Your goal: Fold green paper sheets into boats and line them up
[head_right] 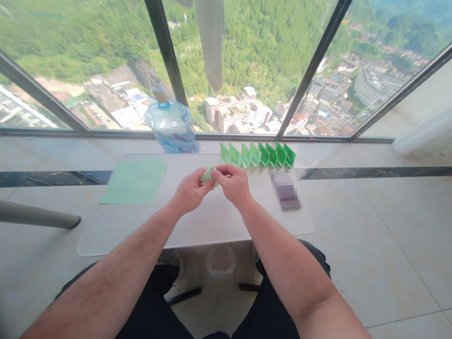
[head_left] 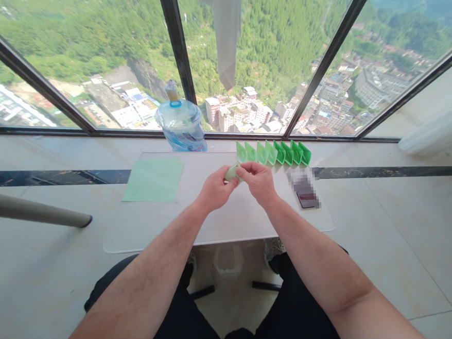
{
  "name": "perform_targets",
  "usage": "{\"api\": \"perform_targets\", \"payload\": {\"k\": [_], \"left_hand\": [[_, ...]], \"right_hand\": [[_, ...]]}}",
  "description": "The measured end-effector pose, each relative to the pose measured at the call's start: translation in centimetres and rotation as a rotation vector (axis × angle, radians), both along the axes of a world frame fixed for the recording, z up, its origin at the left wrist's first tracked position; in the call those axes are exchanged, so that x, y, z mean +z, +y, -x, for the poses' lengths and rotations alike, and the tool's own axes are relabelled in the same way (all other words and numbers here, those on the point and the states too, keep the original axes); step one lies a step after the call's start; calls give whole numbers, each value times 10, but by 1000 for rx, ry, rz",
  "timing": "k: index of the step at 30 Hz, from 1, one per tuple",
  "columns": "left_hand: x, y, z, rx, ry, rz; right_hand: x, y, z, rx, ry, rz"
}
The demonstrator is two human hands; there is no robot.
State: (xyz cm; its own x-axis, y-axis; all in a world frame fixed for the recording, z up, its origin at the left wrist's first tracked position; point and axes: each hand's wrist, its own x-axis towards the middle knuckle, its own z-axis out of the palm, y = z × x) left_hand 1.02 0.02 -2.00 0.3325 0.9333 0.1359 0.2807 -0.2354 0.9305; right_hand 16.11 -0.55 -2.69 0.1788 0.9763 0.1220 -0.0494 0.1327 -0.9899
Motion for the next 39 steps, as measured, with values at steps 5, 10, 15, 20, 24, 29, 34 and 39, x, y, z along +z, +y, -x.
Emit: {"api": "perform_targets", "payload": {"k": [5,10,15,20,24,29,34,39], "left_hand": [[-3,1,0,19,49,-37],[-2,0,0,29,73,-17],[-3,0,0,9,42,11],[-4,1,0,-5,6,42],[-3,0,0,-16,-9,69],[-2,-1,-4,23,-137,150],[-2,-1,-6,61,-223,269],[-2,-3,-6,39,-259,308]], "right_hand": [[2,-1,3,-9,-19,5],[3,-2,5,-5,14,19],[1,-2,4,-5,43,33],[7,-5,5,-2,53,81],[13,-7,4,24,58,96],[13,-5,3,-72,-5,69],[12,-5,0,-42,17,87],[13,-5,0,-4,47,102]]}}
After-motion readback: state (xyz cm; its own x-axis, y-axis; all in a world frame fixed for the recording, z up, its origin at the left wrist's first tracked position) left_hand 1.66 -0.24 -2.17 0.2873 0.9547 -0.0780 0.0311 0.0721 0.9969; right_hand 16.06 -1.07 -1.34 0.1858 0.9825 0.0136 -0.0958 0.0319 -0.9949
